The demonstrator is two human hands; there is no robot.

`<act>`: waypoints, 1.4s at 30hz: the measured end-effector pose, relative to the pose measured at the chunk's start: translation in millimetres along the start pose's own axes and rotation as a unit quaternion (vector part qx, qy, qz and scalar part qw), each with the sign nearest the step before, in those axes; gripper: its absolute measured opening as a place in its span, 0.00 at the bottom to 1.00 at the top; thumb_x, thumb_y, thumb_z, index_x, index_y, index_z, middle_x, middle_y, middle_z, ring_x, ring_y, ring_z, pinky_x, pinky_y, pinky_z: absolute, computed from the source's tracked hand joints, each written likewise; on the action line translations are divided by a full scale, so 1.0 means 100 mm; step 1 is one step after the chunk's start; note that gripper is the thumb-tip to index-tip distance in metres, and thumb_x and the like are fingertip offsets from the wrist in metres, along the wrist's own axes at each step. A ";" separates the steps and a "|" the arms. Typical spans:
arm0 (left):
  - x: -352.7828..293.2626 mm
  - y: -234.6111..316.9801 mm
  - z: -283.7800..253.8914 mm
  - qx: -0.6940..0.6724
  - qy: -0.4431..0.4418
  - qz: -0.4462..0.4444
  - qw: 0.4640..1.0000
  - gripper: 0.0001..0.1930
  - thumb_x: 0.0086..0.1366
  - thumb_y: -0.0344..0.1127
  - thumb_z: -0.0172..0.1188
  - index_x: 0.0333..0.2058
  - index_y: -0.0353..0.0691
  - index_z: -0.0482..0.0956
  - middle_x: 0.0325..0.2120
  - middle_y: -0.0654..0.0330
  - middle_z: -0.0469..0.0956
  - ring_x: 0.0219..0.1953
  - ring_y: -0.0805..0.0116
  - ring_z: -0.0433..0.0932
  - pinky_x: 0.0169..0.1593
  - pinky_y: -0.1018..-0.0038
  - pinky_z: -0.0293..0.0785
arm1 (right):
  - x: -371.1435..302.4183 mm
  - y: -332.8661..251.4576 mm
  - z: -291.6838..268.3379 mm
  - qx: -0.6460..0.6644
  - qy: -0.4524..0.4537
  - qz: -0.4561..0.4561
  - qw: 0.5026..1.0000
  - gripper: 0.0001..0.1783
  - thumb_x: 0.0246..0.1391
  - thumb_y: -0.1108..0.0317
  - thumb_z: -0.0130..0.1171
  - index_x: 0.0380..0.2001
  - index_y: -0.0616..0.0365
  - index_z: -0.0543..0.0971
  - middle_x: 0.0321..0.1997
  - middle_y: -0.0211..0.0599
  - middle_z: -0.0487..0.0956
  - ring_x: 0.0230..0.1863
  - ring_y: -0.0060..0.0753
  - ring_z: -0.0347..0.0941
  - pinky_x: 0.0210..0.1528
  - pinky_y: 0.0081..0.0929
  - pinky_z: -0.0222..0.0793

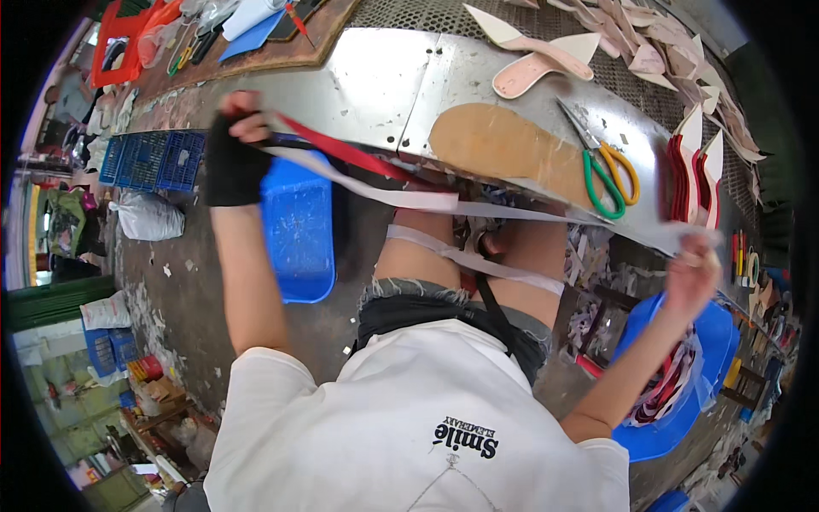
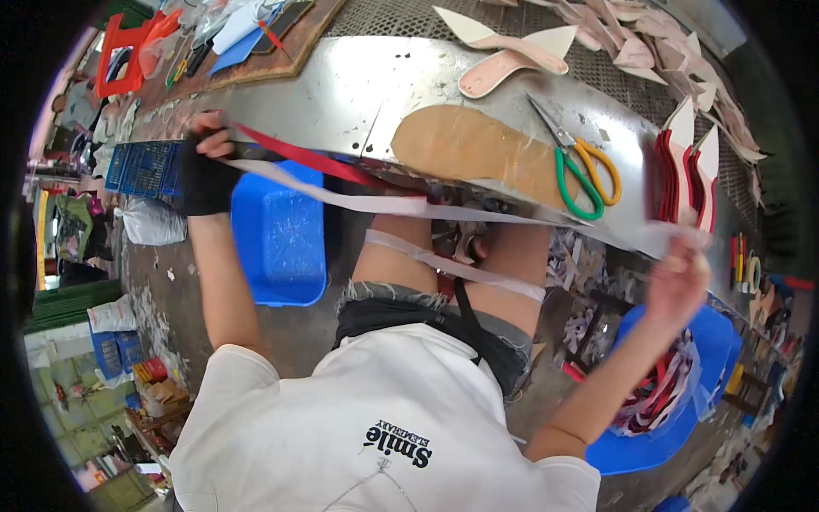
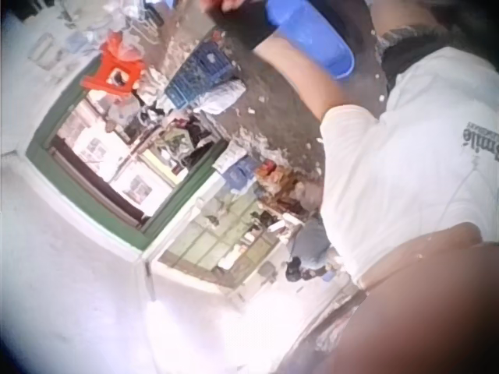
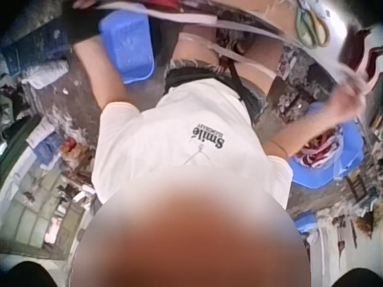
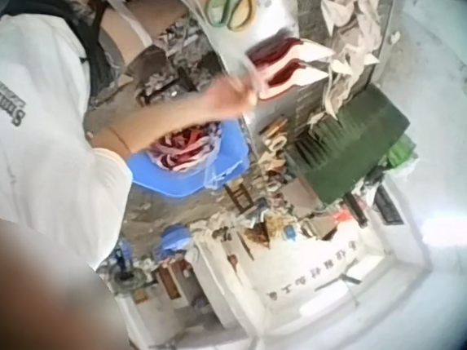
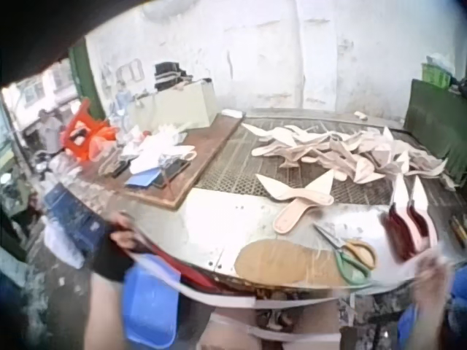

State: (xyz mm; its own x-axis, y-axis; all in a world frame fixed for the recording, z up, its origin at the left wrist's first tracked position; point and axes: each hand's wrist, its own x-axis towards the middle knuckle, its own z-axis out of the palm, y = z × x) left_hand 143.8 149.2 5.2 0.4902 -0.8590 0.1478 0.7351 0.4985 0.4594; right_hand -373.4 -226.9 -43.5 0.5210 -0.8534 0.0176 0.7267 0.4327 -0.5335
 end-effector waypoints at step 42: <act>-0.75 0.99 0.82 0.597 0.088 0.148 0.783 0.19 0.63 0.41 0.54 0.51 0.43 0.69 0.42 0.63 0.76 0.16 0.81 0.64 0.16 0.85 0.57 | -0.59 -0.62 -1.36 -0.919 0.065 0.003 0.389 0.20 0.52 0.64 0.58 0.47 0.63 0.75 0.27 0.40 0.81 0.22 0.32 0.75 0.30 0.28 0.71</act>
State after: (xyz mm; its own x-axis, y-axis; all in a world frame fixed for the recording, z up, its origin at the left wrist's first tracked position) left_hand 141.6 252.9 111.1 0.6908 -0.6448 0.3272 -0.3337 0.1171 0.9354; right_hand -510.4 -243.0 -126.6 0.4054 -0.9136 0.0318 -0.8847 -0.4008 -0.2380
